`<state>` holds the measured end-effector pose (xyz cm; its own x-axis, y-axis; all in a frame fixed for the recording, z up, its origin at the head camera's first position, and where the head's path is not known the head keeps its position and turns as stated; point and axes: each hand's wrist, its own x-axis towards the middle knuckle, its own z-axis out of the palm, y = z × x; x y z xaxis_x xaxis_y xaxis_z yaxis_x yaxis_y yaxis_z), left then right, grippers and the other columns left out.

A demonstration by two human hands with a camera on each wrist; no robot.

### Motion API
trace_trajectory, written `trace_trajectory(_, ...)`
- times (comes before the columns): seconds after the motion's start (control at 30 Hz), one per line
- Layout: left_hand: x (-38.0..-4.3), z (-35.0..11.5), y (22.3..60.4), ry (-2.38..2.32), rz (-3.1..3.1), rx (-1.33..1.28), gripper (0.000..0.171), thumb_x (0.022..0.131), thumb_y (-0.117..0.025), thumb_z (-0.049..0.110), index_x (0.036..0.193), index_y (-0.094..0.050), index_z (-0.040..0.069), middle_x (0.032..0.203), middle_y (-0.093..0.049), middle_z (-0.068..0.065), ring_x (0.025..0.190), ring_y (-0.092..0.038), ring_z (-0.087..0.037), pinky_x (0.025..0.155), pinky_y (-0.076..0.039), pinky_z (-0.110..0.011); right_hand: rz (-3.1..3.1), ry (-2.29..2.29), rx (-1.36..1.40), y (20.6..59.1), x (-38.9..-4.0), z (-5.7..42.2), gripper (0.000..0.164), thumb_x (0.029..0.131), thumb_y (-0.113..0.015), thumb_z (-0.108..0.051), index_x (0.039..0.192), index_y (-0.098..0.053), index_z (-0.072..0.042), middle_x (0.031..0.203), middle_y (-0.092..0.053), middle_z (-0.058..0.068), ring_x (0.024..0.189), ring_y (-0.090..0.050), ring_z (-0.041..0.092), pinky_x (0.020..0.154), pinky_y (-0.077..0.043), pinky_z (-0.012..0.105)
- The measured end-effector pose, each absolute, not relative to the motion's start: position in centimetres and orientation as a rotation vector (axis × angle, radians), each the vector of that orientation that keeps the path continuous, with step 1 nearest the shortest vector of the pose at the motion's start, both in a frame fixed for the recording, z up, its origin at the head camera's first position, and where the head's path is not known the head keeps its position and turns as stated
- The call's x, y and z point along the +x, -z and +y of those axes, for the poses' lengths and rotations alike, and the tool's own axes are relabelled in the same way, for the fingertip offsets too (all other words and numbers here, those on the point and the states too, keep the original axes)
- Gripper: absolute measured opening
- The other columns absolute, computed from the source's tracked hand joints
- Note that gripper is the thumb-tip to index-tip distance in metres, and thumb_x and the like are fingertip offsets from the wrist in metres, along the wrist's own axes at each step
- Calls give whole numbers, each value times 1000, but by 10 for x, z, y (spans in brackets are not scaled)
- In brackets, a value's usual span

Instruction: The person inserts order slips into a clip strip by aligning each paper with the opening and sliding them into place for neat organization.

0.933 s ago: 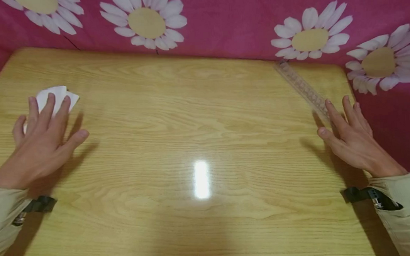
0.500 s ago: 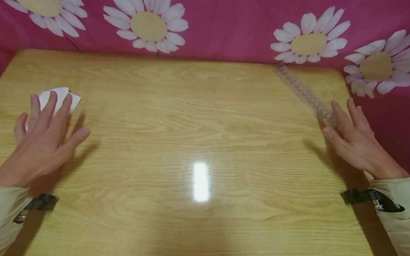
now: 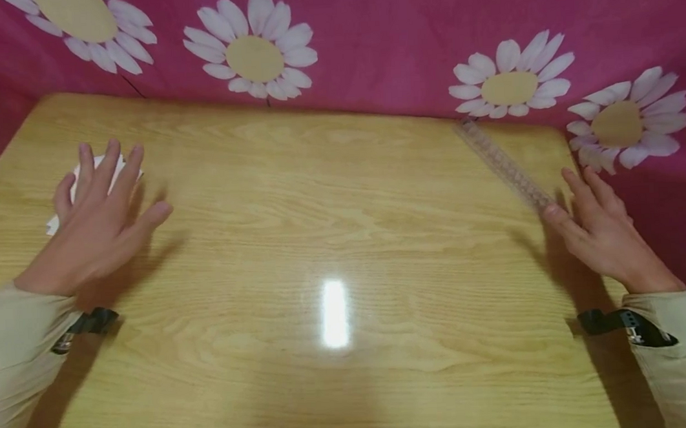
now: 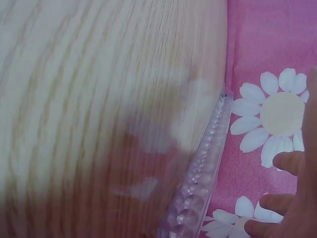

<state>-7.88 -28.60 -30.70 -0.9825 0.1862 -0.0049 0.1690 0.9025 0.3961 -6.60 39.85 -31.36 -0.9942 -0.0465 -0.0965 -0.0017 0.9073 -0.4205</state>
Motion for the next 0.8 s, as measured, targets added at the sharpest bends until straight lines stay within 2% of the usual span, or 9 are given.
trace_trajectory(0.1,-86,-278,304,-620,3013,307,84,104,-40,61,167,1,22,175,14,-11,158,31,-33,121,13,-69,2974,659,-21,315,-66,403,77,107,-46,-44,167,-8,-16,172,7,27,154,4,61,115,-3,84)
trace_trajectory(0.2,-92,-271,303,-622,3000,331,85,104,-39,62,167,1,22,175,14,-11,158,31,-34,120,11,-70,2986,618,11,316,-66,406,81,105,-49,-46,167,-10,-12,168,-2,35,151,-6,64,115,-12,82)
trace_trajectory(0.33,-100,-261,304,-665,2987,366,84,104,-39,62,167,0,24,175,11,-12,159,29,-35,118,5,-71,2978,538,59,317,-65,412,84,104,-53,-49,165,-15,-6,158,-15,43,140,-22,65,108,-23,82)
trace_trajectory(0.4,-103,-257,305,-677,2981,378,83,104,-39,62,167,-1,24,175,10,-11,159,28,-35,117,2,-72,2984,507,51,318,-64,414,81,104,-54,-49,162,-22,-2,153,-23,43,133,-31,62,102,-31,79)
trace_trajectory(0.53,-106,-248,309,-699,2969,400,83,104,-39,63,167,-3,24,176,8,-14,160,25,-38,116,1,-74,3010,463,-1,322,-63,419,70,106,-53,-43,154,-36,5,143,-37,40,124,-39,55,93,-37,74)
trace_trajectory(0.67,-109,-240,312,-709,2959,422,82,104,-39,62,168,-4,24,176,4,-16,160,21,-41,115,1,-76,2997,424,15,324,-64,423,64,107,-51,-40,149,-41,6,139,-42,38,123,-40,54,95,-37,73)
trace_trajectory(0.8,-113,-232,312,-709,2950,453,82,105,-39,61,168,-5,23,176,4,-15,160,21,-41,115,1,-76,2996,383,17,323,-64,424,56,106,-55,-33,145,-46,7,130,-49,37,113,-48,52,89,-42,70)
